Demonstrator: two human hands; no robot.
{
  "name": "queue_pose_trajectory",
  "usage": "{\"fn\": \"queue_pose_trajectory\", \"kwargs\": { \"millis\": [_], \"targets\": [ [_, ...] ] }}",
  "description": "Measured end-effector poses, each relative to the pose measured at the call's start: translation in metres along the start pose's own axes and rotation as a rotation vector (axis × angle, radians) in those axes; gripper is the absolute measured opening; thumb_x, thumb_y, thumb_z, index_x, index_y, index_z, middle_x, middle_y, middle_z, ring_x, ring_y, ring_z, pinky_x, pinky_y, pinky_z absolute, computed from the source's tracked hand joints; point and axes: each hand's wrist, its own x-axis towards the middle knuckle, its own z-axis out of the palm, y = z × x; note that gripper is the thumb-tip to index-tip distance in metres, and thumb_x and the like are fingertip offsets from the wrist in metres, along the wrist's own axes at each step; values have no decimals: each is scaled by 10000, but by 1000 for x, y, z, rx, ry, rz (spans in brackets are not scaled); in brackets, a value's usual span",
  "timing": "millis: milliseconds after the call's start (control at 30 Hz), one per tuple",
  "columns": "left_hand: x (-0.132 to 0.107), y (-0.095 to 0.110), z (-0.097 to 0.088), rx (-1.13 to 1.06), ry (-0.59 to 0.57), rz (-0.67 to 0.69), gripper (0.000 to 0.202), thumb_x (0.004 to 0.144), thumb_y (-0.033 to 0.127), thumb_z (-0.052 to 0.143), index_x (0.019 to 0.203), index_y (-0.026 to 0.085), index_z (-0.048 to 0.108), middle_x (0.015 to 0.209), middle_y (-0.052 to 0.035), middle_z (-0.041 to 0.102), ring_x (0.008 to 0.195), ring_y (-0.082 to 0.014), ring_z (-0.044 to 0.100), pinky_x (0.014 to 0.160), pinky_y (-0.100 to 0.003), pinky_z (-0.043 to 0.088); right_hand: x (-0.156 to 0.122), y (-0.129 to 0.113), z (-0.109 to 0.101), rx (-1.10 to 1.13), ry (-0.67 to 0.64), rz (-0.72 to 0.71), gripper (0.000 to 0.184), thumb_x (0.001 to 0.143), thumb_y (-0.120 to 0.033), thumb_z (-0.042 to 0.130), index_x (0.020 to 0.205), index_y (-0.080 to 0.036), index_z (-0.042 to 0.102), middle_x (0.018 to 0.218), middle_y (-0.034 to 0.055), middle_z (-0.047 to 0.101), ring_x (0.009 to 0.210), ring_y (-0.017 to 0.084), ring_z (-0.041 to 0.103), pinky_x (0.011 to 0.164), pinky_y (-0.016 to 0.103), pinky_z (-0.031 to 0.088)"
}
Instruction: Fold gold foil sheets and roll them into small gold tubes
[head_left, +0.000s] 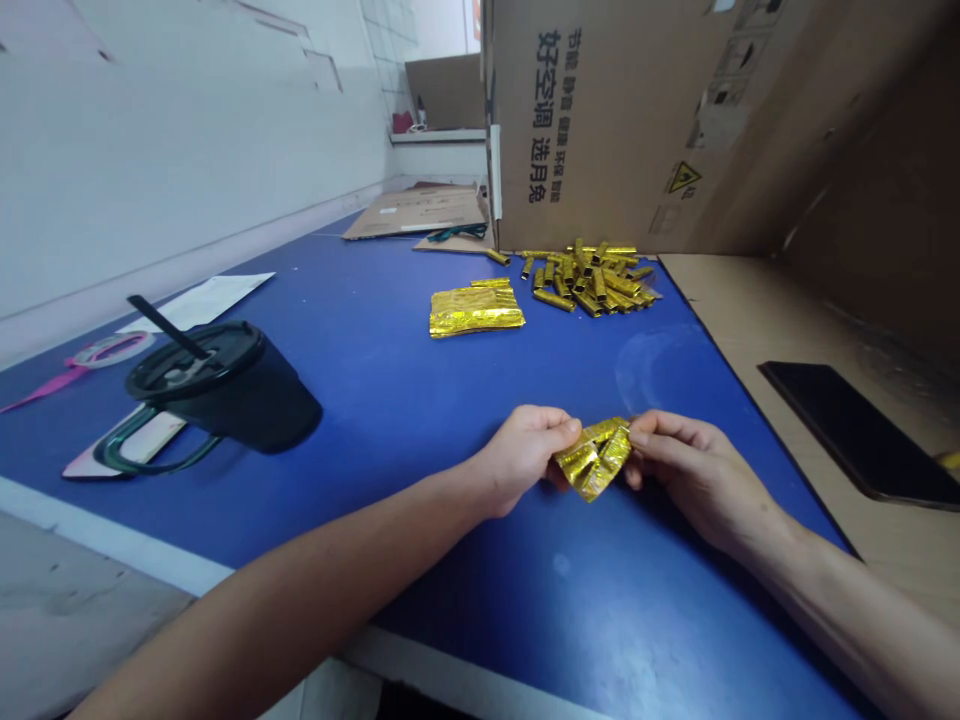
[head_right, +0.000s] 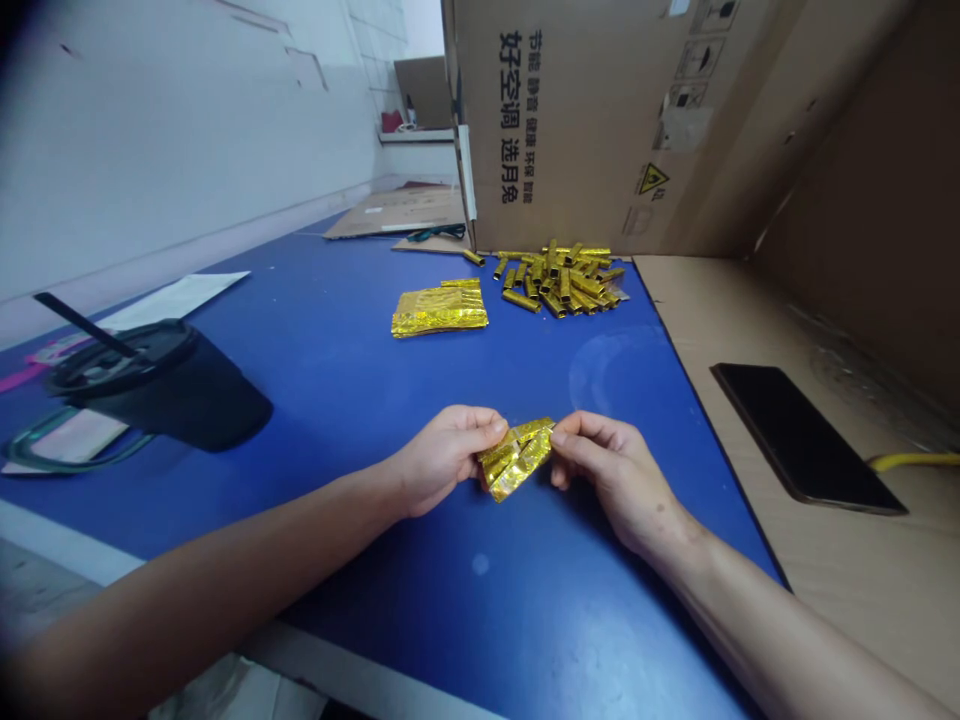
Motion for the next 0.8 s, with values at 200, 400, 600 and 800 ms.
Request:
{"fn": "queue_pose_trajectory", "kwargs": {
  "millis": [200, 400, 600, 800],
  "targets": [
    [0, 1, 1, 35, 14, -18, 230, 790, 257, 447, 597, 132, 446, 518, 18, 464, 423, -61, 416, 418, -180, 350, -1, -2, 0, 15, -33, 52, 133, 717, -255, 592, 619, -165, 587, 506, 0, 572, 481, 103, 483, 514, 238, 357],
    [-5, -1, 2, 392, 38, 149, 172, 732, 234, 534, 886, 157, 522, 564, 42, 507, 464, -74, 458, 460, -189, 377, 0, -1, 1, 0, -26, 55, 141, 719, -252, 586, 614, -158, 590, 534, 10, 583, 496, 106, 486, 524, 245, 362],
    [-6, -5, 1, 559, 69, 160, 205, 709, 226, 531, 899, 157, 558, 658, 9, 584, 559, -105, 543, 489, -198, 410, 0, -1, 2, -34, -36, 25, 149, 717, -266, 585, 612, -159, 596, 529, 9, 572, 499, 111, 478, 523, 254, 362],
    [-5, -8, -1, 605, 36, 157, 222, 718, 217, 491, 904, 147, 589, 639, 0, 597, 526, -98, 524, 490, -203, 411, 0, -2, 2, -76, -61, 14, 171, 716, -260, 562, 579, -160, 581, 522, 9, 553, 514, 121, 473, 535, 266, 358]
  ]
}}
